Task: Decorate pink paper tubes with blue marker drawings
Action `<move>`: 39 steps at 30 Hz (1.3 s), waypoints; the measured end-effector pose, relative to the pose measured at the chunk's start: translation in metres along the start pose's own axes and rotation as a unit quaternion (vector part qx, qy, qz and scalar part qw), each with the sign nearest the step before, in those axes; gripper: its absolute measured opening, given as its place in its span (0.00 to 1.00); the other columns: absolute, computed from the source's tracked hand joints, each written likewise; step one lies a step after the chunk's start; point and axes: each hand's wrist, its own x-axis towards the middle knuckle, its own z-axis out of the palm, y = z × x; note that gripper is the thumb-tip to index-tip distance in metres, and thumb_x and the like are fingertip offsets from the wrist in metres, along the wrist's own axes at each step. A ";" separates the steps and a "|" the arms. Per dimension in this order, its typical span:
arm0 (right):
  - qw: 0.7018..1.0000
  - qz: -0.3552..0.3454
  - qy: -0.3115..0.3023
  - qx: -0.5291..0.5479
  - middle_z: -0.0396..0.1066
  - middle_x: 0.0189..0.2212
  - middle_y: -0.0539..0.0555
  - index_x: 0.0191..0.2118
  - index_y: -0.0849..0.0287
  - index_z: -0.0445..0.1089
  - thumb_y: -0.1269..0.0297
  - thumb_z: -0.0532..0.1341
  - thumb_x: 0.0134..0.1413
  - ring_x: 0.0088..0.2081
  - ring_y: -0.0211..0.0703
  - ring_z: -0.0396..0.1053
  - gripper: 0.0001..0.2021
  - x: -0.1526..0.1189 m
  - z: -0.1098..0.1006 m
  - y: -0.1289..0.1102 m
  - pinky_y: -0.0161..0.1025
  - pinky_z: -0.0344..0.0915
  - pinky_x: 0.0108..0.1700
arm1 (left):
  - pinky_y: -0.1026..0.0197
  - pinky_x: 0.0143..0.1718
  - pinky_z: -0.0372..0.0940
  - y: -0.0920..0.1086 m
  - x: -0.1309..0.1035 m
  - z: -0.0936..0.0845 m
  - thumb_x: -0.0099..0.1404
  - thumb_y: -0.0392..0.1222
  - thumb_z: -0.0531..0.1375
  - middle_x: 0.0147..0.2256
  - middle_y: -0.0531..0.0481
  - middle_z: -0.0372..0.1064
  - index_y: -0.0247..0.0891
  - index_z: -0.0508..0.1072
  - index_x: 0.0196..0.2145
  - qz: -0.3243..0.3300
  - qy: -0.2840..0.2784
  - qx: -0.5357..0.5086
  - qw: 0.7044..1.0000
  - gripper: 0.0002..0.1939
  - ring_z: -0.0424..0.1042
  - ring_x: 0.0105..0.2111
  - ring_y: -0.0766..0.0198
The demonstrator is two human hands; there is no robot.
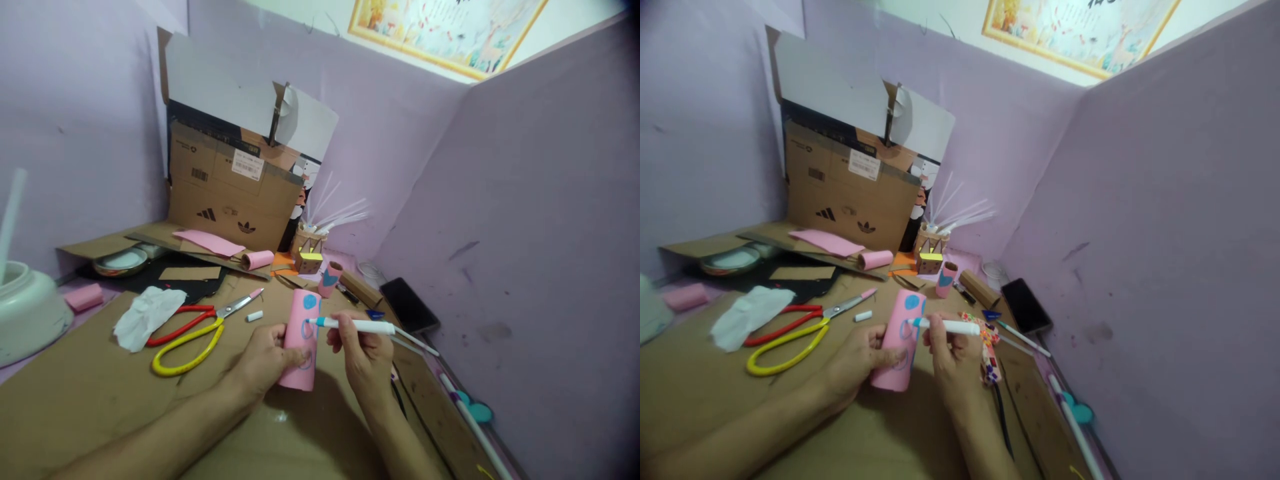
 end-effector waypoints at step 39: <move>0.999 -0.014 0.010 -0.033 0.64 0.14 0.48 0.24 0.62 0.70 0.60 0.56 0.58 0.17 0.35 0.63 0.15 0.000 0.000 -0.003 0.32 0.59 0.20 | 0.63 0.26 0.60 0.001 0.000 0.000 0.35 0.38 0.70 0.22 0.50 0.70 0.29 0.74 0.26 0.004 -0.003 -0.001 1.000 0.17 0.65 0.23 0.65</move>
